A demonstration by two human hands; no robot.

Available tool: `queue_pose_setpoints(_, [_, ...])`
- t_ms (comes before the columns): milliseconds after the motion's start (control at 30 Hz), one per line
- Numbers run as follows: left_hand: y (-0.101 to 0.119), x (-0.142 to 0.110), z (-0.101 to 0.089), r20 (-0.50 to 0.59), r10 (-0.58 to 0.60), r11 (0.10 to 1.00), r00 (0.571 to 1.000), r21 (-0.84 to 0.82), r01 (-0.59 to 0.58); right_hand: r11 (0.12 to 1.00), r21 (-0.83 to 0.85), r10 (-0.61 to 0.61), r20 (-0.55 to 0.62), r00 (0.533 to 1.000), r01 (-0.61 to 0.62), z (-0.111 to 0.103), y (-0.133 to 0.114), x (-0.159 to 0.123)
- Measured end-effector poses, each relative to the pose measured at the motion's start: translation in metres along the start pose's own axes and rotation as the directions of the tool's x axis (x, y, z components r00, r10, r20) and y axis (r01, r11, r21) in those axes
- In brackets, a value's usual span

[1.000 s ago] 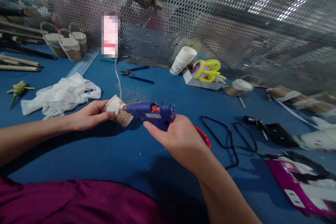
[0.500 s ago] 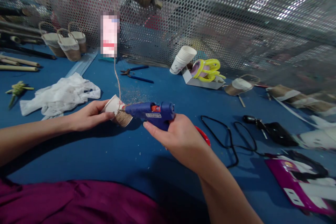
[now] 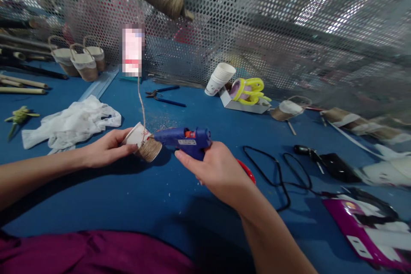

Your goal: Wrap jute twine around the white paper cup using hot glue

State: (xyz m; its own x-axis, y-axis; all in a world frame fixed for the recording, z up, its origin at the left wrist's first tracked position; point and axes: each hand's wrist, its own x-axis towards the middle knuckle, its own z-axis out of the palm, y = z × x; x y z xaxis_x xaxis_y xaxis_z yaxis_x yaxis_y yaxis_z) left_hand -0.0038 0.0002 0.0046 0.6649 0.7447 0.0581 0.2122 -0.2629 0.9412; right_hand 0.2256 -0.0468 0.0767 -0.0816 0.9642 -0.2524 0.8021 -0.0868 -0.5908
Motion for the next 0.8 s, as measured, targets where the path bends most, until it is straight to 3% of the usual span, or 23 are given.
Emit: queue_pose_setpoints(800, [-0.0001, -0.0008, -0.0025, 0.012, 0.053, 0.994, 0.999, 0.091, -0.053, 0.999, 0.048, -0.007, -0.002, 1.0, 0.007, -0.0009, -0.0019, 0.0051])
